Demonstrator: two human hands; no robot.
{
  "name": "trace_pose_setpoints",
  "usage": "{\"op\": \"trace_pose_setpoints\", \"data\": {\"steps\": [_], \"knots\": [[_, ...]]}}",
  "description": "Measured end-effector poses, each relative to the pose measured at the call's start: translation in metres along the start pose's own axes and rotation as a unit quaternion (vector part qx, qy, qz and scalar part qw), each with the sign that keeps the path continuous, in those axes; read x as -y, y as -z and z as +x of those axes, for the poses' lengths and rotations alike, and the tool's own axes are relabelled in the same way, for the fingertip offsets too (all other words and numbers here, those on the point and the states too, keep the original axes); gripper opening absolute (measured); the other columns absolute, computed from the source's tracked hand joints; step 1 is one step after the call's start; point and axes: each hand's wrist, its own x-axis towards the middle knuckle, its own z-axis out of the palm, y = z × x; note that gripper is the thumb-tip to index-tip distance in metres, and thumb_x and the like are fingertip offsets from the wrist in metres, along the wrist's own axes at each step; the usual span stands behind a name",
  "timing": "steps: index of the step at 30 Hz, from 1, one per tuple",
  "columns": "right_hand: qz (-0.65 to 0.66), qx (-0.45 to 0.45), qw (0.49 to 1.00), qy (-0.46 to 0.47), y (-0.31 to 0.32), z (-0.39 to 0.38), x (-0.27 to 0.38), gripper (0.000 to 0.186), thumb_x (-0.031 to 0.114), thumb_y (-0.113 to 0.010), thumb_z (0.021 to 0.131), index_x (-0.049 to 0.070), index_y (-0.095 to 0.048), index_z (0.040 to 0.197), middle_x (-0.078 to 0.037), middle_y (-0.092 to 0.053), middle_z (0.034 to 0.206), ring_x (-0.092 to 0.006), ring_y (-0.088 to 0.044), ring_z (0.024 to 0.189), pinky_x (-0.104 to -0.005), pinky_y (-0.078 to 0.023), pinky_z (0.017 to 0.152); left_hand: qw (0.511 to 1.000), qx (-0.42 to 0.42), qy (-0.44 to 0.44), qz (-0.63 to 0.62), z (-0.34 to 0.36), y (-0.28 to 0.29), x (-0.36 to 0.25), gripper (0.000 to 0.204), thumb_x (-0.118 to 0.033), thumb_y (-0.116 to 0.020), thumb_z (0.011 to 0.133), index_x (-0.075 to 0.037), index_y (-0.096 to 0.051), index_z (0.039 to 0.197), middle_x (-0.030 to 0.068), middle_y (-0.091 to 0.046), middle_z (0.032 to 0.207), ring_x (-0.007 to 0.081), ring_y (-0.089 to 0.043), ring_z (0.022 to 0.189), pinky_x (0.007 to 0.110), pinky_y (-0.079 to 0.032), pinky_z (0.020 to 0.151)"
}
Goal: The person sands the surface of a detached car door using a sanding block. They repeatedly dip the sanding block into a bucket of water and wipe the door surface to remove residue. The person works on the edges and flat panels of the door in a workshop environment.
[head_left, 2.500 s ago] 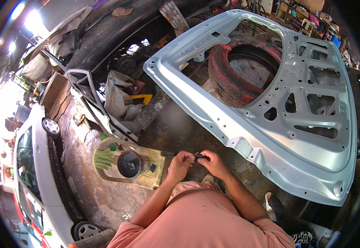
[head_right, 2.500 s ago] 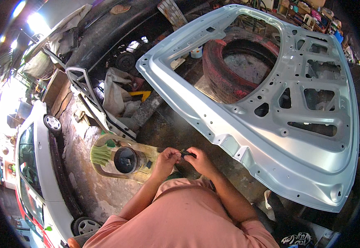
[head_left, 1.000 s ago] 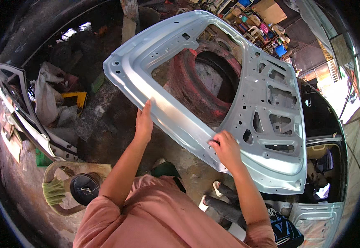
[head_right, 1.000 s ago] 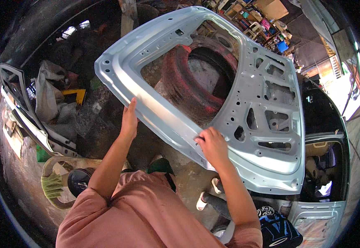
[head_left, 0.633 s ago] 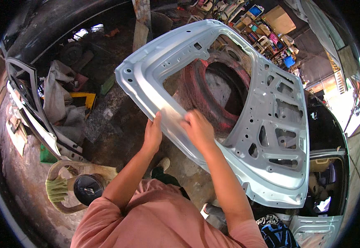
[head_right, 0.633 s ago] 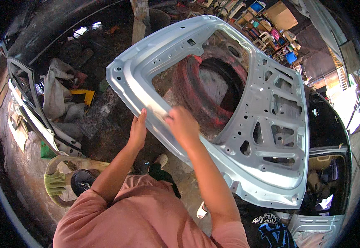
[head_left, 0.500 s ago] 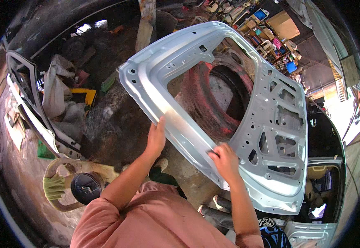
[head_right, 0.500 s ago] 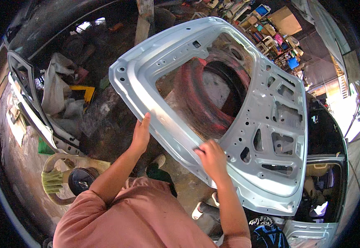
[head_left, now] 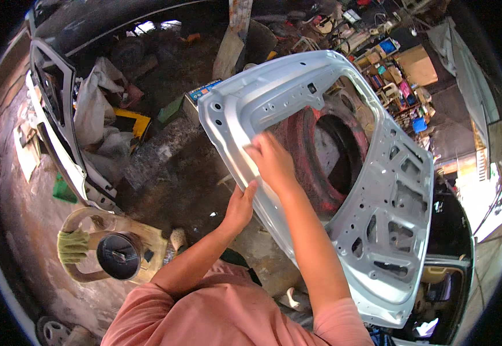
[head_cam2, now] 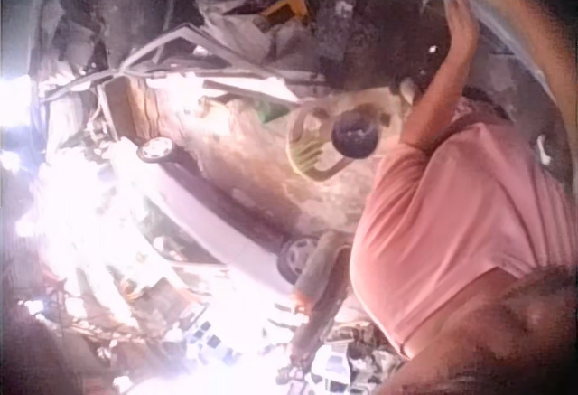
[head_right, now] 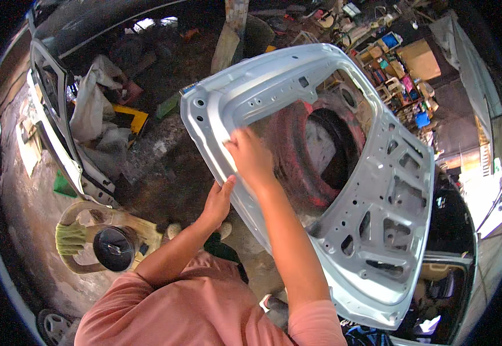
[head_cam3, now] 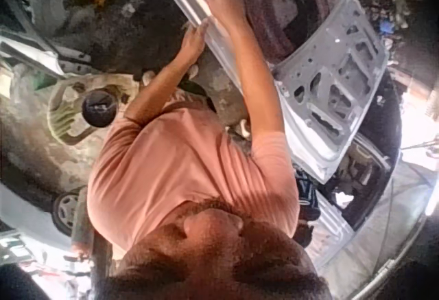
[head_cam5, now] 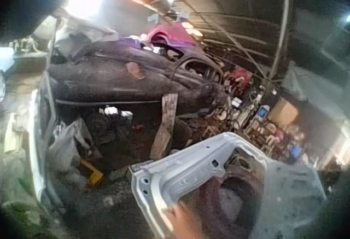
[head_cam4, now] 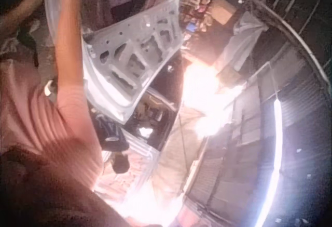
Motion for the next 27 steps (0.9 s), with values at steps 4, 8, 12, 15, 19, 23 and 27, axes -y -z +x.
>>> {"op": "trace_pose_setpoints", "data": {"steps": [4, 8, 12, 15, 19, 23, 27], "knots": [[-0.05, 0.051, 0.997, -0.035, 0.056, -0.12, -0.035, 0.023, 0.02, -0.079, 0.093, 0.007, -0.061, 0.099, -0.013, -0.064, 0.097, -0.037, -0.067, 0.09, -0.0486, -0.054, 0.077, 0.999, 0.037, 0.027, -0.007, 0.003, -0.002, 0.003, 0.064, -0.048, -0.048, 0.114, 0.003, -0.045, 0.154, 0.0213, -0.062, 0.144, 0.0294, -0.058, 0.132, 0.04, -0.043, 0.113], [-0.035, 0.032, 0.999, 0.007, 0.054, -0.11, -0.03, 0.025, 0.017, -0.081, 0.09, 0.006, -0.06, 0.099, -0.012, -0.063, 0.097, -0.0349, -0.067, 0.087, -0.0462, -0.054, 0.075, 0.999, 0.006, -0.041, -0.017, 0.004, -0.012, 0.018, 0.056, -0.041, -0.047, 0.115, 0.003, -0.048, 0.149, 0.0227, -0.066, 0.136, 0.0289, -0.062, 0.124, 0.041, -0.046, 0.109], [-0.097, -0.043, 0.99, 0.091, -0.016, 0.008, -0.011, 0.025, 0.022, -0.078, 0.092, 0.006, -0.062, 0.103, -0.015, -0.062, 0.122, -0.0403, -0.06, 0.114, -0.0529, -0.048, 0.096, 0.999, 0.011, -0.02, -0.03, -0.002, -0.016, 0.012, 0.057, -0.043, -0.045, 0.116, 0.004, -0.05, 0.148, 0.0237, -0.066, 0.134, 0.0298, -0.062, 0.125, 0.042, -0.045, 0.11], [-0.134, -0.086, 0.984, 0.073, -0.031, 0.018, 0.006, 0.024, 0.022, -0.077, 0.093, 0.007, -0.06, 0.1, -0.012, -0.061, 0.133, -0.0399, -0.058, 0.122, -0.054, -0.045, 0.103, 0.999, 0.029, -0.038, -0.001, 0.003, -0.008, 0.021, 0.061, -0.048, -0.042, 0.116, 0.003, -0.048, 0.15, 0.0248, -0.064, 0.137, 0.0307, -0.06, 0.127, 0.042, -0.044, 0.111], [-0.164, -0.041, 0.984, 0.054, 0.0, -0.076, -0.015, 0.031, 0.022, -0.083, 0.087, 0.009, -0.065, 0.108, -0.012, -0.059, 0.145, -0.0362, -0.054, 0.137, -0.055, -0.041, 0.112, 0.998, 0.018, -0.057, -0.014, 0.01, -0.003, 0.028, 0.066, -0.052, -0.037, 0.116, 0.002, -0.046, 0.153, 0.0266, -0.061, 0.142, 0.0339, -0.058, 0.133, 0.043, -0.042, 0.114], [-0.18, -0.033, 0.983, 0.02, 0.037, -0.165, -0.036, 0.031, 0.018, -0.085, 0.084, 0.01, -0.063, 0.105, -0.012, -0.056, 0.15, -0.0362, -0.052, 0.14, -0.0571, -0.037, 0.118, 0.999, 0.038, -0.014, 0.024, 0.004, -0.004, 0.024, 0.07, -0.055, -0.033, 0.116, 0.003, -0.043, 0.155, 0.0275, -0.058, 0.147, 0.039, -0.054, 0.139, 0.043, -0.039, 0.117], [-0.195, -0.047, 0.978, 0.063, 0.007, -0.089, -0.016, 0.028, 0.019, -0.083, 0.087, 0.009, -0.063, 0.105, -0.013, -0.054, 0.152, -0.0356, -0.051, 0.142, -0.0592, -0.035, 0.12, 0.999, 0.037, -0.021, 0.011, -0.002, -0.007, 0.013, 0.074, -0.056, -0.029, 0.116, 0.005, -0.041, 0.156, 0.0276, -0.055, 0.151, 0.0417, -0.05, 0.144, 0.044, -0.036, 0.121]]}}
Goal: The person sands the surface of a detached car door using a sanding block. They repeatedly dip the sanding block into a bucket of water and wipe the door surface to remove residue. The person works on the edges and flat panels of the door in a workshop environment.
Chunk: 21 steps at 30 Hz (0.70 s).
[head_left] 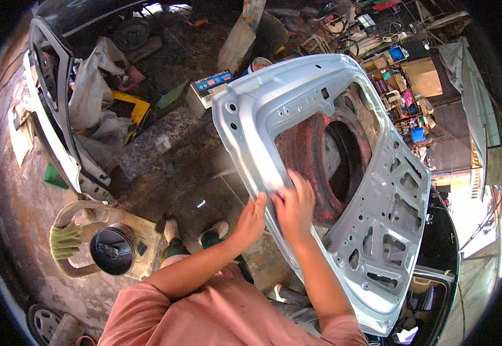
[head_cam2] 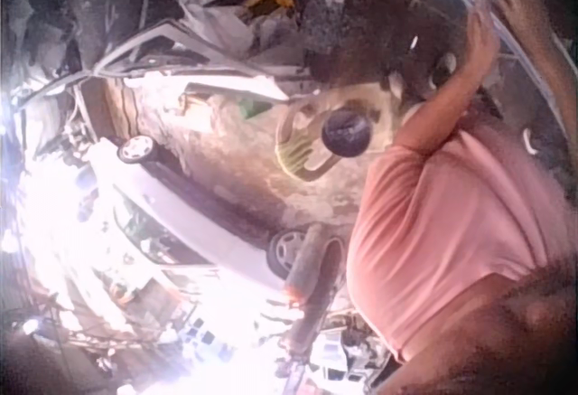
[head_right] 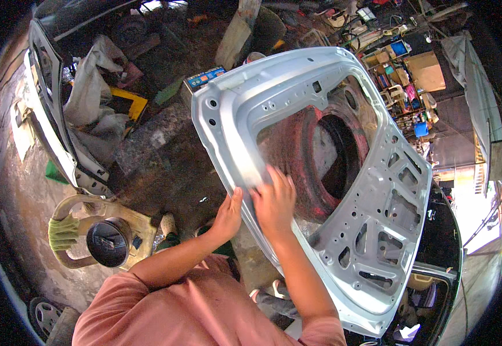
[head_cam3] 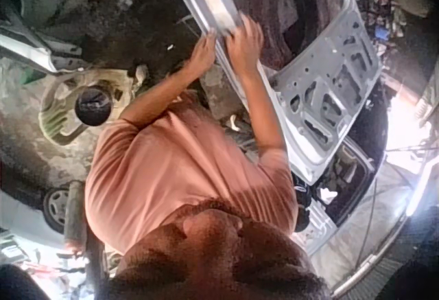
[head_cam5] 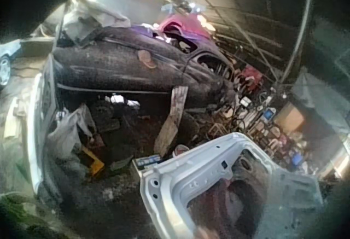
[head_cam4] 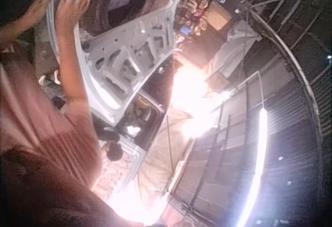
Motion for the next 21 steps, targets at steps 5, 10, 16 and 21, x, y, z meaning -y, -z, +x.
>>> {"op": "trace_pose_setpoints", "data": {"steps": [5, 10, 16, 21], "knots": [[-0.009, -0.017, 1.0, -0.023, -0.042, 0.102, 0.033, 0.026, 0.024, -0.078, 0.092, 0.008, -0.064, 0.106, -0.013, -0.054, 0.151, -0.0357, -0.05, 0.142, -0.0607, -0.036, 0.12, 1.0, -0.01, -0.03, 0.0, -0.003, -0.001, 0.001, 0.073, -0.054, -0.029, 0.116, 0.005, -0.039, 0.157, 0.0263, -0.053, 0.154, 0.0405, -0.049, 0.145, 0.043, -0.035, 0.121], [-0.011, 0.026, 0.999, -0.023, 0.006, -0.026, -0.001, 0.031, 0.015, -0.083, 0.086, 0.007, -0.057, 0.099, -0.019, -0.05, 0.157, -0.0401, -0.049, 0.144, -0.0624, -0.036, 0.119, 0.999, 0.006, -0.031, -0.004, 0.003, 0.007, 0.003, 0.07, -0.053, -0.031, 0.117, 0.005, -0.04, 0.156, 0.0264, -0.055, 0.15, 0.0378, -0.051, 0.142, 0.042, -0.037, 0.12], [0.002, 0.046, 0.998, -0.031, 0.028, -0.083, -0.024, 0.032, 0.016, -0.085, 0.085, 0.009, -0.058, 0.1, -0.02, -0.05, 0.157, -0.0413, -0.049, 0.144, -0.0641, -0.035, 0.119, 1.0, 0.007, 0.014, -0.002, -0.004, -0.003, 0.002, 0.068, -0.052, -0.032, 0.117, 0.004, -0.042, 0.154, 0.0282, -0.058, 0.147, 0.0365, -0.053, 0.14, 0.042, -0.039, 0.118], [0.024, -0.005, 1.0, -0.011, -0.036, 0.073, 0.021, 0.028, 0.022, -0.079, 0.091, 0.005, -0.063, 0.108, -0.019, -0.048, 0.158, -0.0411, -0.046, 0.145, -0.0644, -0.034, 0.12, 0.999, -0.031, -0.013, -0.008, -0.008, -0.005, -0.007, 0.07, -0.052, -0.031, 0.117, 0.006, -0.043, 0.154, 0.0276, -0.057, 0.148, 0.0356, -0.053, 0.14, 0.041, -0.038, 0.118]]}}
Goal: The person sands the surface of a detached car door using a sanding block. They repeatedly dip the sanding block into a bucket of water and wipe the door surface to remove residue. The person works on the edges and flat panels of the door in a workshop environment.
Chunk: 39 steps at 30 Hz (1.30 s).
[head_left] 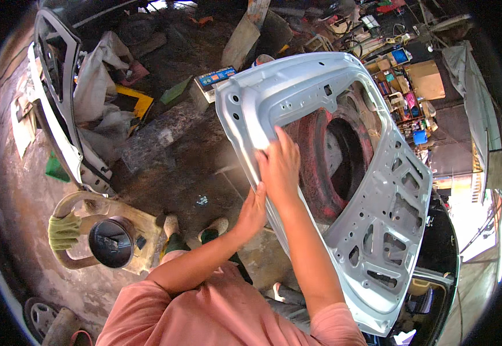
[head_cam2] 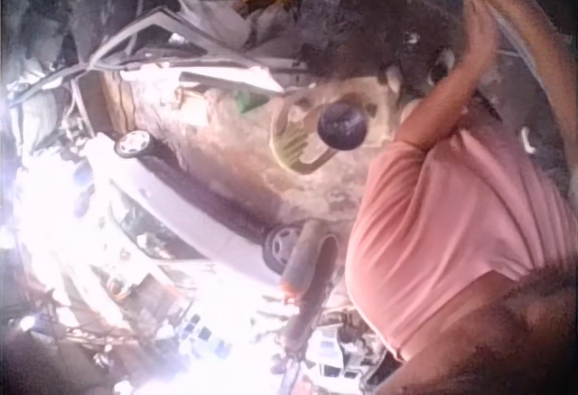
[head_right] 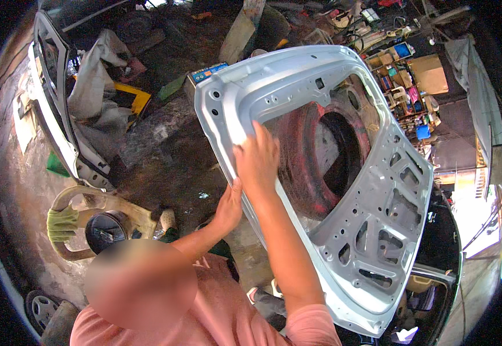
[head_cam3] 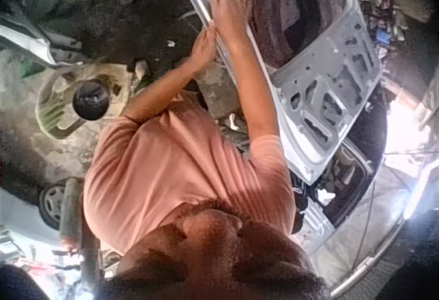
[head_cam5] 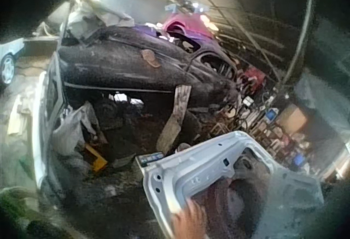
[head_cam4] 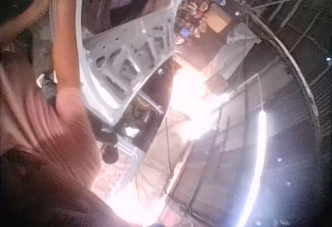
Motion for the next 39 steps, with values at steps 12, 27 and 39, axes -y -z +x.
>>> {"op": "trace_pose_setpoints", "data": {"steps": [12, 27, 39], "knots": [[-0.056, 0.102, 0.987, -0.108, 0.126, -0.25, -0.059, 0.028, 0.021, -0.085, 0.085, 0.009, -0.063, 0.097, -0.018, -0.048, 0.159, -0.0395, -0.044, 0.148, -0.0653, -0.03, 0.121, 0.999, 0.031, 0.037, 0.006, 0.018, 0.007, 0.031, 0.091, -0.067, -0.033, 0.111, 0.006, -0.026, 0.165, 0.0209, -0.038, 0.166, 0.0316, -0.038, 0.152, 0.039, -0.029, 0.126], [0.009, -0.029, 0.992, -0.123, 0.063, -0.136, -0.017, 0.025, 0.028, -0.071, 0.097, 0.005, -0.066, 0.106, -0.02, -0.045, 0.159, -0.0404, -0.037, 0.152, -0.0743, -0.024, 0.121, 0.971, -0.05, -0.163, 0.17, -0.011, 0.048, 0.001, 0.068, -0.05, -0.042, 0.114, -0.008, -0.03, 0.166, 0.0162, -0.042, 0.161, 0.0331, -0.042, 0.145, 0.052, -0.037, 0.117], [0.02, -0.062, 0.976, -0.206, 0.159, -0.29, -0.054, 0.025, 0.017, -0.083, 0.088, 0.006, -0.064, 0.099, -0.018, -0.053, 0.153, -0.0382, -0.049, 0.143, -0.056, -0.041, 0.117, 0.6, 0.312, -0.393, 0.623, 0.012, 0.028, -0.08, 0.048, -0.032, -0.07, 0.098, -0.001, -0.064, 0.135, 0.0195, -0.059, 0.138, 0.0423, -0.053, 0.134, 0.057, -0.037, 0.119]]}}
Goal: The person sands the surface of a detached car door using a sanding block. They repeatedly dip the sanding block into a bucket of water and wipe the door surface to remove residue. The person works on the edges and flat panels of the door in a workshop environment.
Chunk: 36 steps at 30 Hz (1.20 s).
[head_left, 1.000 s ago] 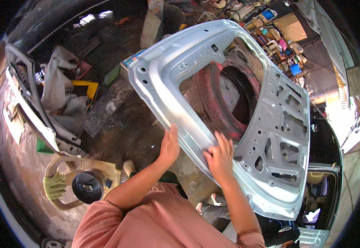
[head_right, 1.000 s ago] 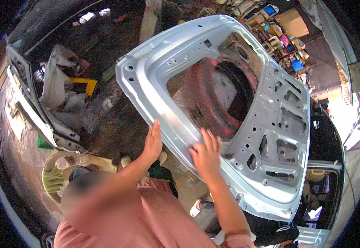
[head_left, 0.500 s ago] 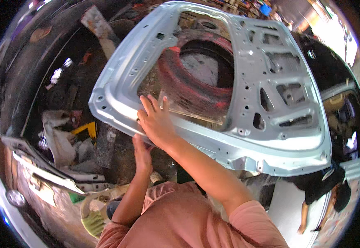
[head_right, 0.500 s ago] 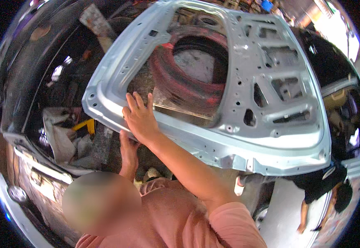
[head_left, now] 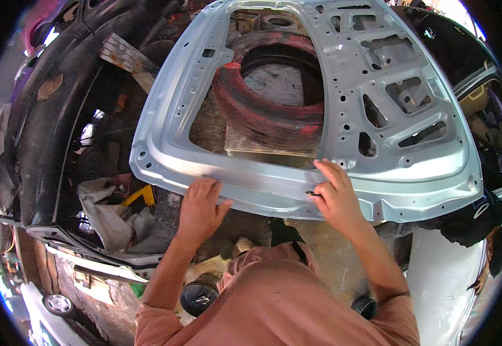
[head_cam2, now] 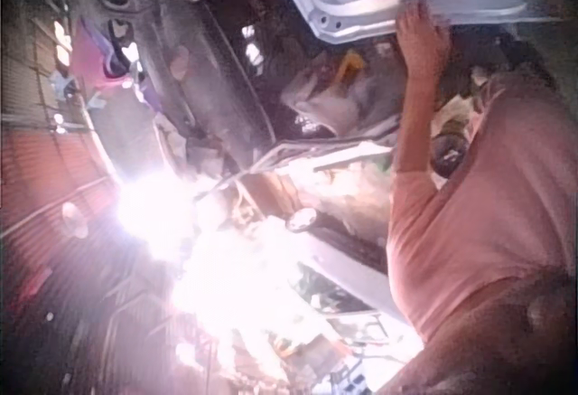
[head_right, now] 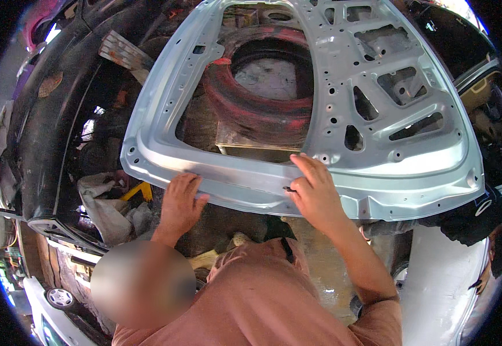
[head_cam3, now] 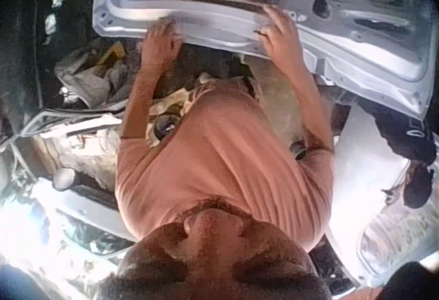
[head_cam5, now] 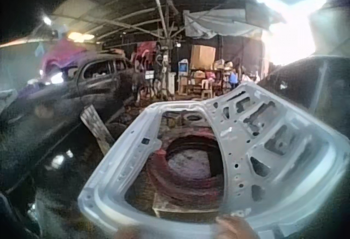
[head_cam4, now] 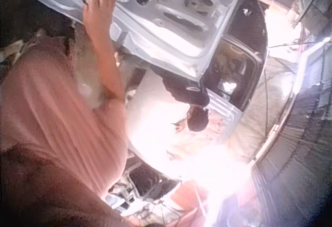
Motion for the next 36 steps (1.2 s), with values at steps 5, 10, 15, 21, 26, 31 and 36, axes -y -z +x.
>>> {"op": "trace_pose_setpoints", "data": {"steps": [5, 10, 15, 21, 26, 31, 36], "knots": [[0.167, -0.159, 0.963, -0.142, 0.0, -0.016, 0.019, 0.022, 0.007, -0.08, 0.091, 0.003, -0.06, 0.099, -0.019, -0.069, 0.127, -0.0349, -0.071, 0.11, -0.043, -0.056, 0.09, 0.997, 0.037, -0.065, -0.007, 0.007, -0.019, -0.032, 0.064, -0.044, -0.073, 0.095, 0.001, -0.061, 0.139, 0.0211, -0.058, 0.14, 0.0428, -0.052, 0.134, 0.055, -0.039, 0.117], [0.249, -0.165, 0.913, -0.279, -0.003, -0.037, 0.028, 0.021, 0.008, -0.078, 0.096, 0.0, -0.06, 0.103, -0.015, -0.071, 0.096, -0.0274, -0.069, 0.078, -0.036, -0.055, 0.071, 0.989, 0.072, -0.122, -0.043, 0.018, -0.045, -0.082, 0.077, -0.057, -0.069, 0.095, 0.005, -0.059, 0.139, 0.0231, -0.058, 0.14, 0.0428, -0.054, 0.133, 0.054, -0.041, 0.115], [0.244, -0.134, 0.908, -0.312, 0.001, -0.033, 0.032, 0.021, 0.013, -0.077, 0.098, 0.001, -0.061, 0.107, -0.017, -0.071, 0.095, -0.0312, -0.07, 0.079, -0.0385, -0.054, 0.072, 0.979, 0.097, -0.14, -0.11, 0.025, -0.062, -0.135, 0.079, -0.059, -0.066, 0.096, 0.006, -0.057, 0.14, 0.0234, -0.058, 0.14, 0.0408, -0.053, 0.135, 0.052, -0.041, 0.118], [0.216, -0.097, 0.94, -0.247, 0.001, -0.006, 0.051, 0.02, 0.013, -0.071, 0.1, 0.001, -0.064, 0.115, -0.019, -0.07, 0.106, -0.0392, -0.07, 0.099, -0.0464, -0.055, 0.085, 0.98, 0.094, -0.127, -0.118, 0.024, -0.058, -0.14, 0.073, -0.055, -0.063, 0.101, 0.003, -0.056, 0.145, 0.0219, -0.056, 0.145, 0.0386, -0.051, 0.14, 0.051, -0.039, 0.12], [0.136, -0.048, 0.98, -0.14, -0.018, 0.002, 0.039, 0.02, 0.008, -0.07, 0.095, 0.004, -0.069, 0.115, -0.013, -0.071, 0.11, -0.0364, -0.068, 0.102, -0.0483, -0.053, 0.089, 0.981, 0.124, -0.108, -0.101, 0.018, -0.037, -0.108, 0.069, -0.05, -0.065, 0.101, 0.001, -0.056, 0.146, 0.0199, -0.055, 0.149, 0.0374, -0.05, 0.142, 0.051, -0.038, 0.121], [0.07, -0.022, 0.994, -0.087, -0.017, 0.01, 0.045, 0.019, 0.005, -0.073, 0.092, 0.004, -0.071, 0.111, -0.012, -0.07, 0.106, -0.0352, -0.066, 0.098, -0.0468, -0.053, 0.086, 0.988, 0.113, -0.089, -0.049, 0.006, -0.015, -0.076, 0.064, -0.041, -0.069, 0.1, 0.001, -0.056, 0.146, 0.0197, -0.055, 0.149, 0.0378, -0.051, 0.141, 0.051, -0.039, 0.12], [0.168, -0.09, 0.976, -0.1, -0.025, 0.017, 0.065, 0.019, 0.007, -0.077, 0.089, 0.006, -0.073, 0.108, -0.01, -0.069, 0.105, -0.0338, -0.066, 0.098, -0.048, -0.052, 0.085, 0.995, 0.071, -0.054, -0.047, -0.009, -0.003, -0.054, 0.058, -0.032, -0.069, 0.102, 0.001, -0.055, 0.148, 0.0208, -0.059, 0.143, 0.0395, -0.054, 0.137, 0.05, -0.044, 0.117]]}}
